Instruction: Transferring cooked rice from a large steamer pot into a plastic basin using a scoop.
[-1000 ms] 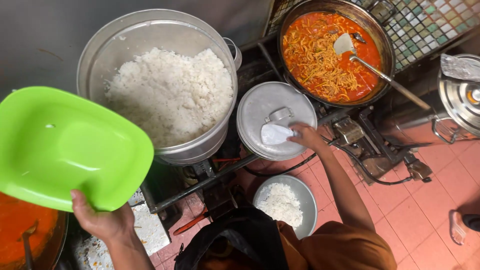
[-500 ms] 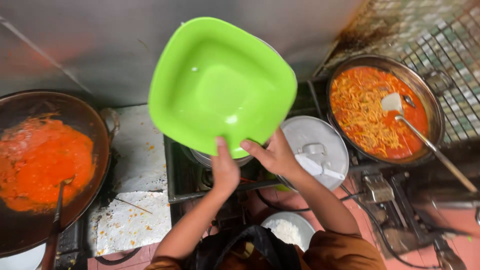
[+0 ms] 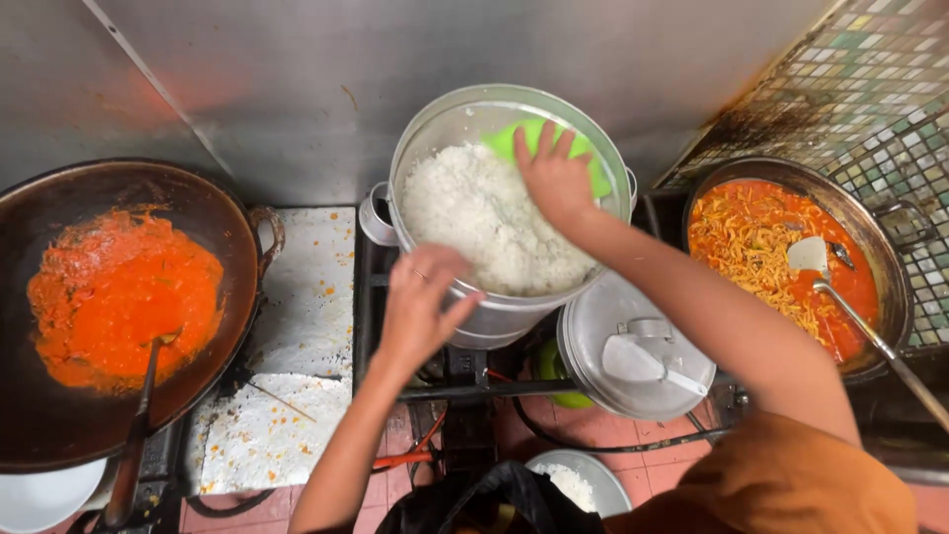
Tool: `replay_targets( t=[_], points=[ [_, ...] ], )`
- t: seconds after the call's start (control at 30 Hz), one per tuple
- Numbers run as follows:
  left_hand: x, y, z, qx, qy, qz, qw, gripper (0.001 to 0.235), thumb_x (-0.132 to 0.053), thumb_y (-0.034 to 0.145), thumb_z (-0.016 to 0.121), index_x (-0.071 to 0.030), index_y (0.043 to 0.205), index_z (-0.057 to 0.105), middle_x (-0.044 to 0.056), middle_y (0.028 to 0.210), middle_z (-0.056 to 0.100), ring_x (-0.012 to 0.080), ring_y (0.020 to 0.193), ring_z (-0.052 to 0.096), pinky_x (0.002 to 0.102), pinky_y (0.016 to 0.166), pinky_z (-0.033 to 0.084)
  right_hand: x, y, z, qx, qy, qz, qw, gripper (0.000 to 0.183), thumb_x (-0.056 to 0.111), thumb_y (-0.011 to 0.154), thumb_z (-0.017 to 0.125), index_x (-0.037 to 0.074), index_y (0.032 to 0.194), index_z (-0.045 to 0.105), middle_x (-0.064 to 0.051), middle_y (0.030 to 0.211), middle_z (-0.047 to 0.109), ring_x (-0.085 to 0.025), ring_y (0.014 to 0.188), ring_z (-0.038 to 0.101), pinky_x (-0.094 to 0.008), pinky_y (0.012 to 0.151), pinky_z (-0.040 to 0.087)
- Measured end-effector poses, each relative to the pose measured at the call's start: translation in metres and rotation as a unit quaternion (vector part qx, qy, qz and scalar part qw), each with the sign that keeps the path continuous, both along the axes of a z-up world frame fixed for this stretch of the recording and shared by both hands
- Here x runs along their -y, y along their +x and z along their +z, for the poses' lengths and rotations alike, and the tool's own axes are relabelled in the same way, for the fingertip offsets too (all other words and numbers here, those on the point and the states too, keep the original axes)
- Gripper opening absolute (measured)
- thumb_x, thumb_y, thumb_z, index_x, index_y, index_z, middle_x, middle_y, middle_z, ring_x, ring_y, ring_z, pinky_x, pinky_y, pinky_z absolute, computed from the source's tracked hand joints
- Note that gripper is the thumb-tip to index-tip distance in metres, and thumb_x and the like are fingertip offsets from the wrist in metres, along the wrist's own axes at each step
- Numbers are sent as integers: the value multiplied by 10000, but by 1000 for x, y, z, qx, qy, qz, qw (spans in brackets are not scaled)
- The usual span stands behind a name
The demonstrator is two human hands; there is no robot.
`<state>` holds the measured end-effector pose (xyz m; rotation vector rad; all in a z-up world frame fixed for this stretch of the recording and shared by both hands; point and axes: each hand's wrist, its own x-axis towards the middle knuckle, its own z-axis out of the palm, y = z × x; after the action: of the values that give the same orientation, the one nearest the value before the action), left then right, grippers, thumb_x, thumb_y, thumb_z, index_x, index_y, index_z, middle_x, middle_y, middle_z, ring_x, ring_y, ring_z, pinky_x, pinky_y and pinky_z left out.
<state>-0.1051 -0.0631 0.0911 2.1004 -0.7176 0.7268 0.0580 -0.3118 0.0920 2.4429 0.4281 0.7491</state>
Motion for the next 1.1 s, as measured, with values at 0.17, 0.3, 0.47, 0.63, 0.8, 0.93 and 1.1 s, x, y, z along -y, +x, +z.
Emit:
replay_targets(
  t=[0.17,0.3,0.47,0.63,0.8,0.93,1.1],
  points=[
    [6,0,-11,40,27,7,999,200,-195,834,821,-80,954,710,59,1042,670,298,1069,599,440,936,474,-15,55,-30,-152,30,-187,970,402,125,894,566,33,1264,690,-305,1136,717,-507,938,741,-653,604,557],
    [10,-4,-17,28,29,17,999,179,-180,829,815,-85,901,682,61,1000,653,294,999,598,434,856,470,11,65,-26,-325,99,-158,927,254,56,832,603,-15,999,780,-254,1025,745,-437,940,747,-643,630,602],
    [9,-7,-13,30,11,11,999,177,-152,849,805,-79,945,676,57,1004,645,282,987,603,422,830,463,48,63,-39,-320,152,-156,922,270,108,811,643,-57,993,753,-277,1073,722,-419,1047,709,-482,905,569],
    [12,-10,-17,29,-3,18,999,179,-115,835,783,-79,970,672,49,1037,653,267,1028,615,407,865,481,55,24,-8,-317,225,-220,895,427,130,826,652,-89,1193,640,-310,1120,687,-455,1089,674,-488,946,541],
    [12,-8,-21,44,-31,1,999,198,-109,841,786,-71,1004,679,56,1051,654,278,1027,611,420,876,495,55,-22,22,-281,246,-228,899,643,127,836,643,-94,1402,431,-358,1028,674,-515,1000,663,-534,897,535],
    [12,-8,-22,45,-45,4,998,211,-117,839,787,-73,1016,681,58,1067,658,282,1022,608,426,876,499,40,-53,41,-277,259,-198,904,595,81,845,610,-32,1408,453,-358,971,689,-525,953,676,-557,897,539],
    [1,-10,-21,2,-58,14,998,250,-116,857,788,-43,1064,669,124,1142,651,338,1067,609,438,930,508,16,-73,68,-278,291,-93,911,560,16,832,565,87,1386,518,-332,932,696,-513,923,677,-576,875,532]
  ],
)
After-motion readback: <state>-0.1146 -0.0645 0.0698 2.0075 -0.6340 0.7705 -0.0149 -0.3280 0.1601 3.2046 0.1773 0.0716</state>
